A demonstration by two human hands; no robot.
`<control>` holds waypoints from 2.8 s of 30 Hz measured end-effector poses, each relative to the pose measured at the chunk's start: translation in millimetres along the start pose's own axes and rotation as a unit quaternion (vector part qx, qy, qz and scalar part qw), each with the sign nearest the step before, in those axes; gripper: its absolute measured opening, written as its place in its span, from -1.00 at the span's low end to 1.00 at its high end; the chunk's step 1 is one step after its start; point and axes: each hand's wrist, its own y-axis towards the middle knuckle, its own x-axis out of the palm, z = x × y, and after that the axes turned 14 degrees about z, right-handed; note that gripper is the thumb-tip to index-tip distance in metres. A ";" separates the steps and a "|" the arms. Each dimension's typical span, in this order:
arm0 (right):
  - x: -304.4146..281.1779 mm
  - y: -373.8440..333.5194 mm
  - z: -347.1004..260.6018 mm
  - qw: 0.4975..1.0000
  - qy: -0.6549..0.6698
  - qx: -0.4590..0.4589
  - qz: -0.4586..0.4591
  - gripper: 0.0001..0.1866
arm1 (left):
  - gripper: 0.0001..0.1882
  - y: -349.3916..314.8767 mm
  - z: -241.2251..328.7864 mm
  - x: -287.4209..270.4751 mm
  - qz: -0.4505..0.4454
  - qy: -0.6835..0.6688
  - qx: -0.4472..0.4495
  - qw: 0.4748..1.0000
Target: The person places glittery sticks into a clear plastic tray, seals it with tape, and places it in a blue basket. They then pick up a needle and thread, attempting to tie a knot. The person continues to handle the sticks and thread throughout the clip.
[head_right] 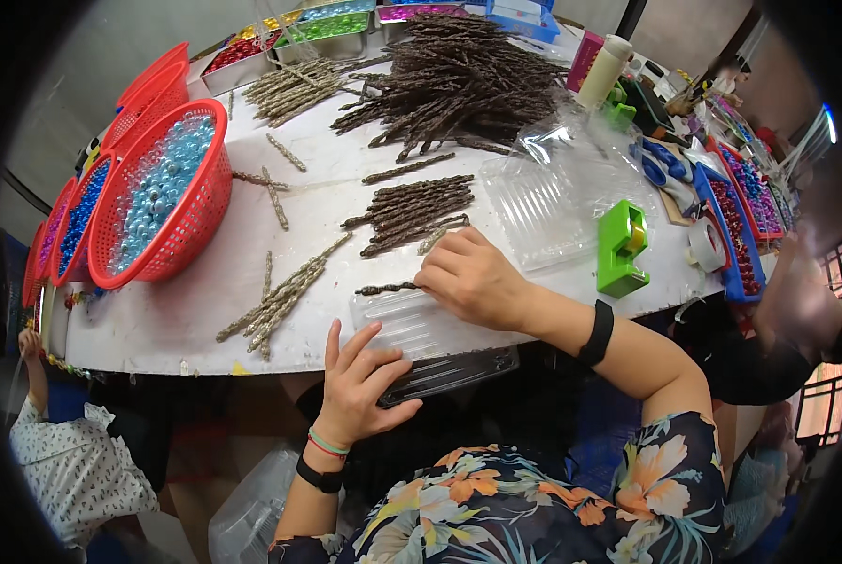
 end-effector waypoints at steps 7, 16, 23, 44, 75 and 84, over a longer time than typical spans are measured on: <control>0.0 -9.4 -8.0 0.993 -0.076 0.019 -0.089 -0.90 | -0.59 2.9 0.8 0.2 -0.011 -0.003 0.004 1.000; -29.8 -6.8 50.0 0.978 0.001 0.209 -0.019 -0.84 | -0.59 -11.2 -6.0 -8.4 0.010 -0.012 0.012 1.000; -22.1 -12.4 51.7 0.987 -0.043 0.045 -0.147 -0.93 | -0.59 -19.8 -2.6 -17.3 0.007 -0.007 0.011 1.000; -98.3 -28.6 -24.5 0.595 0.549 0.566 -0.156 -0.92 | -0.62 -26.0 -5.0 -27.5 0.029 0.051 -0.032 0.998; 151.8 -172.3 -78.9 0.642 0.285 0.507 -0.499 -0.71 | -0.61 -29.3 6.4 16.6 0.242 0.105 -0.083 0.961; 193.6 -126.8 -115.3 0.699 0.239 0.402 -0.542 -0.63 | -0.63 -35.4 4.0 22.5 0.291 0.106 -0.076 0.948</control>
